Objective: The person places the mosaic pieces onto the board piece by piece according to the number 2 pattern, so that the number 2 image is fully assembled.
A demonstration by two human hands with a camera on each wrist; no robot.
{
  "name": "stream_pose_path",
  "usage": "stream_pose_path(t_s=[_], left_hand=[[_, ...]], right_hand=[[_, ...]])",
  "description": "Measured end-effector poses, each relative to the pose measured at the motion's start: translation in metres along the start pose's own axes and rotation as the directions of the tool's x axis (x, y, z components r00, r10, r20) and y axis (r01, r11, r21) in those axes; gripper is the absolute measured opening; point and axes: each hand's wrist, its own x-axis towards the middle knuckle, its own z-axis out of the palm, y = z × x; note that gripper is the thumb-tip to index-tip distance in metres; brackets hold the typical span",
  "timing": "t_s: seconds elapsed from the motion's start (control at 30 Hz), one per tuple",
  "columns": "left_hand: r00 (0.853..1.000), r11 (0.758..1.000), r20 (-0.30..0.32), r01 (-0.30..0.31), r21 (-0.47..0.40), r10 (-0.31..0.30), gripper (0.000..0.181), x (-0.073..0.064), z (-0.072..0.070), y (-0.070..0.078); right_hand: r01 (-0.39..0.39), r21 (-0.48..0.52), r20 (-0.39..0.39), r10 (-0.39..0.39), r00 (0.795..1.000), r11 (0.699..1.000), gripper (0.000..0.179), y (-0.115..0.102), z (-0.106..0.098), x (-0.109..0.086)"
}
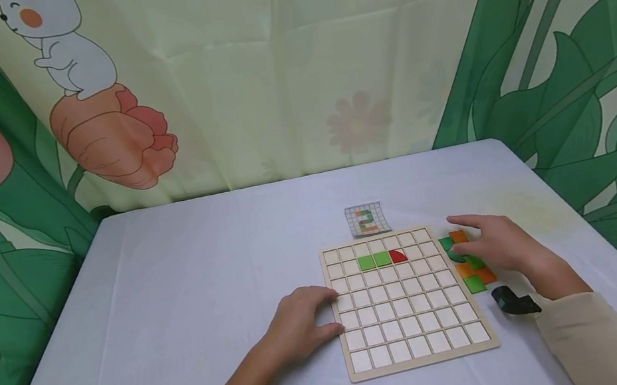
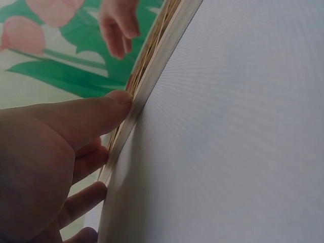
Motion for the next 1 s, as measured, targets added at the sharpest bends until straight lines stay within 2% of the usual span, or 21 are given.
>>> stream_pose_path(t_s=[0.17, 0.4, 0.8, 1.0], left_hand=[[1.000, 1.000, 0.011, 0.010, -0.007, -0.010, 0.047, -0.001, 0.000, 0.001], [1.000, 1.000, 0.013, 0.018, -0.010, -0.018, 0.047, -0.001, 0.000, 0.002], [1.000, 1.000, 0.000, 0.002, -0.006, -0.002, 0.046, 0.000, 0.000, 0.000], [1.000, 1.000, 0.000, -0.002, -0.001, 0.002, 0.047, 0.000, 0.000, -0.001]], right_hand=[[-0.030, -0.003, -0.004, 0.030, 1.000, 1.000, 0.068, 0.010, 0.001, 0.002], [-0.034, -0.007, -0.006, 0.034, 0.999, 0.999, 0.068, 0.018, 0.002, 0.006], [-0.065, 0.026, -0.091, 0.067, 0.994, 0.998, 0.049, 0.023, 0.008, 0.015], [-0.053, 0.053, -0.118, 0.059, 0.991, 0.997, 0.043, 0.021, 0.011, 0.016]])
